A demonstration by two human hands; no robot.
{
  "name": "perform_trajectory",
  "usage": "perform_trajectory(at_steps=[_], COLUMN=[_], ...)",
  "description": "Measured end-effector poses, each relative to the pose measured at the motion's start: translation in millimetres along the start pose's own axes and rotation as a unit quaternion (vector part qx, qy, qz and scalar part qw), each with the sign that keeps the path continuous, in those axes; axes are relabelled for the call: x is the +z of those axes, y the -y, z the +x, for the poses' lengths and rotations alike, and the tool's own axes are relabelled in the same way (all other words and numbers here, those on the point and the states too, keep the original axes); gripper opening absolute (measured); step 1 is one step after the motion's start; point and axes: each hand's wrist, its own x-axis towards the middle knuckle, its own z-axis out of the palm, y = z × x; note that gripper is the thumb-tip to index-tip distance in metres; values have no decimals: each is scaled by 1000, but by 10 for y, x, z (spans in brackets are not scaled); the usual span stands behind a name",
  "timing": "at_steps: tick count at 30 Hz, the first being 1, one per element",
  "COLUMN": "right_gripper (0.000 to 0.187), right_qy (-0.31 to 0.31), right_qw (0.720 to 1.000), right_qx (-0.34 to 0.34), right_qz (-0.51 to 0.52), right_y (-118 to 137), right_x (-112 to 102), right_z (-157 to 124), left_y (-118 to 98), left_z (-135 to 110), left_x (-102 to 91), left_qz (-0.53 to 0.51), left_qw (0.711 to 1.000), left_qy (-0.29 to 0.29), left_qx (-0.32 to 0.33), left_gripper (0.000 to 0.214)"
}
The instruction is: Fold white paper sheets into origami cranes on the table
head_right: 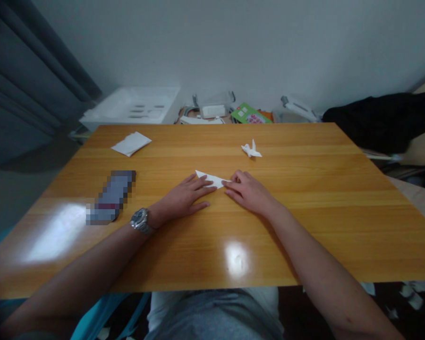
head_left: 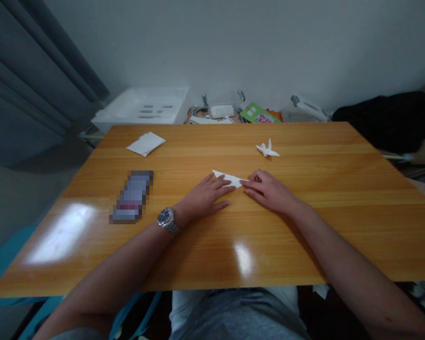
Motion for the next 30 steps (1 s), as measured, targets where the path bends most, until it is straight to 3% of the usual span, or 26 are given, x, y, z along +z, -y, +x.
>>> perform_trajectory(at_steps=[30], right_gripper=[36], right_qy=[35], right_qw=[998], right_qx=[-47], right_qz=[21], right_y=[131], right_x=[-1], right_z=[20], left_y=[-56], left_z=[-1], left_x=[-63], left_qz=[80], left_qw=[993], left_qy=[-34], left_qx=[-77], left_gripper=[54])
